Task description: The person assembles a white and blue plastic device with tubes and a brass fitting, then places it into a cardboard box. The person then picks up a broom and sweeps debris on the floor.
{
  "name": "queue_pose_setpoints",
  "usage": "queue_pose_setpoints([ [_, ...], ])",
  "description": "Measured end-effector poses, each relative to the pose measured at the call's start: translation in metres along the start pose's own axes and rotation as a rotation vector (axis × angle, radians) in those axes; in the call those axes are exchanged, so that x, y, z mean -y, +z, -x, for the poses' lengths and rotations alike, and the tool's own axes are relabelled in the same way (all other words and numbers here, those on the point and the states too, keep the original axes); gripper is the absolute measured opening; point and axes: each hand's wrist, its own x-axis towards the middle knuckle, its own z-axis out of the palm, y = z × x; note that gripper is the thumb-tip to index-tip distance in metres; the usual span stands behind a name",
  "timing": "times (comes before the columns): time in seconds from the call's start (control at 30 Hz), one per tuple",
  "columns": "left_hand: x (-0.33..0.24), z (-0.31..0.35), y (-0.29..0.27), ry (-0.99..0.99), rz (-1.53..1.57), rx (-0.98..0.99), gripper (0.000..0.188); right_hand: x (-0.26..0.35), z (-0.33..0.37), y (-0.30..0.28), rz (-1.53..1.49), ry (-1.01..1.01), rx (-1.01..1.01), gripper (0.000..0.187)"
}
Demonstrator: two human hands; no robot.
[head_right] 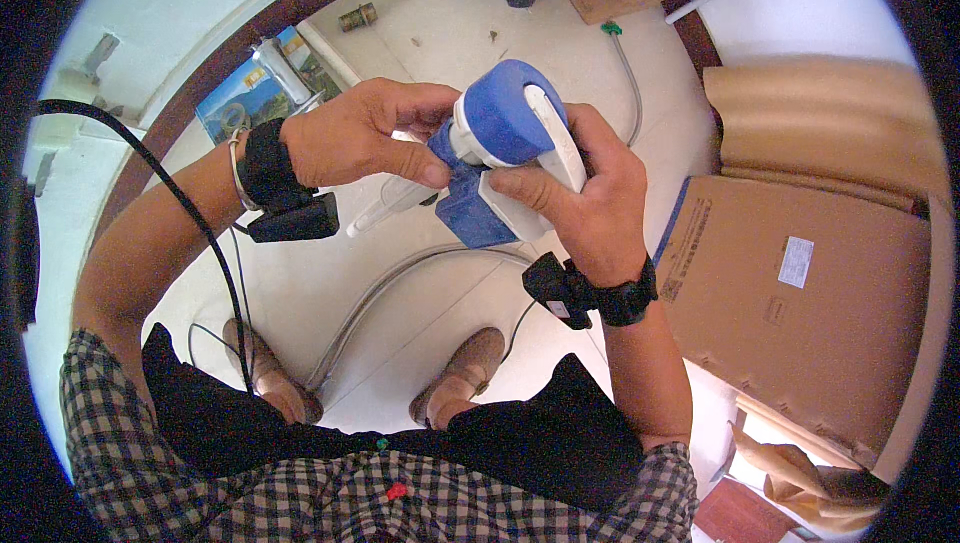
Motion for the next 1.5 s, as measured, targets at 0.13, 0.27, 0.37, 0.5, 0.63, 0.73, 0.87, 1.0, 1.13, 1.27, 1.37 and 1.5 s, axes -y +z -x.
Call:
queue_pose_setpoints([
  [0.13,0.002,-0.001,0.002,-0.009,-0.014,-0.006,0.054,-0.003,-0.001,0.000,-0.029,-0.040,-0.015,0.048],
  [0.27,-0.009,-0.001,0.005,-0.049,-0.111,-0.043,0.054,-0.011,0.000,0.002,-0.093,0.052,-0.041,0.045],
  [0.37,-0.001,0.001,0.008,0.040,-0.162,-0.081,0.054,-0.007,0.001,0.010,-0.025,0.048,-0.059,0.044],
  [0.5,0.005,0.000,0.010,0.006,-0.192,-0.168,0.055,-0.006,0.000,0.015,0.054,0.012,-0.086,0.045],
  [0.63,0.008,0.002,0.010,-0.060,-0.129,-0.204,0.058,-0.013,-0.003,0.010,-0.278,0.164,-0.102,0.035],
  [0.73,0.009,0.013,0.003,-0.035,-0.422,-0.209,0.055,-0.046,-0.004,-0.015,-0.514,0.265,-0.098,0.037],
  [0.87,0.024,0.032,0.002,-0.248,-0.591,-0.157,0.036,-0.055,-0.008,-0.009,-0.670,0.340,-0.200,0.036],
  [1.0,0.031,0.034,0.016,-0.253,-0.616,-0.292,0.035,-0.071,-0.008,-0.006,-0.656,0.433,-0.122,0.051],
  [1.13,0.037,0.032,0.022,-0.300,-0.617,-0.385,0.036,-0.073,-0.002,-0.002,-0.281,0.208,-0.367,0.051],
  [1.27,0.045,0.033,0.023,-0.231,-0.638,-0.520,0.040,-0.061,0.009,0.002,-0.286,0.250,-0.348,0.040],
  [1.37,0.045,0.028,0.026,-0.223,-0.632,-0.545,0.043,-0.064,0.008,0.013,-0.582,0.427,-0.151,0.047],
  [1.5,0.031,0.019,0.042,-0.344,-0.604,-0.489,0.041,-0.068,-0.005,0.013,-0.840,0.457,-0.086,0.050],
])
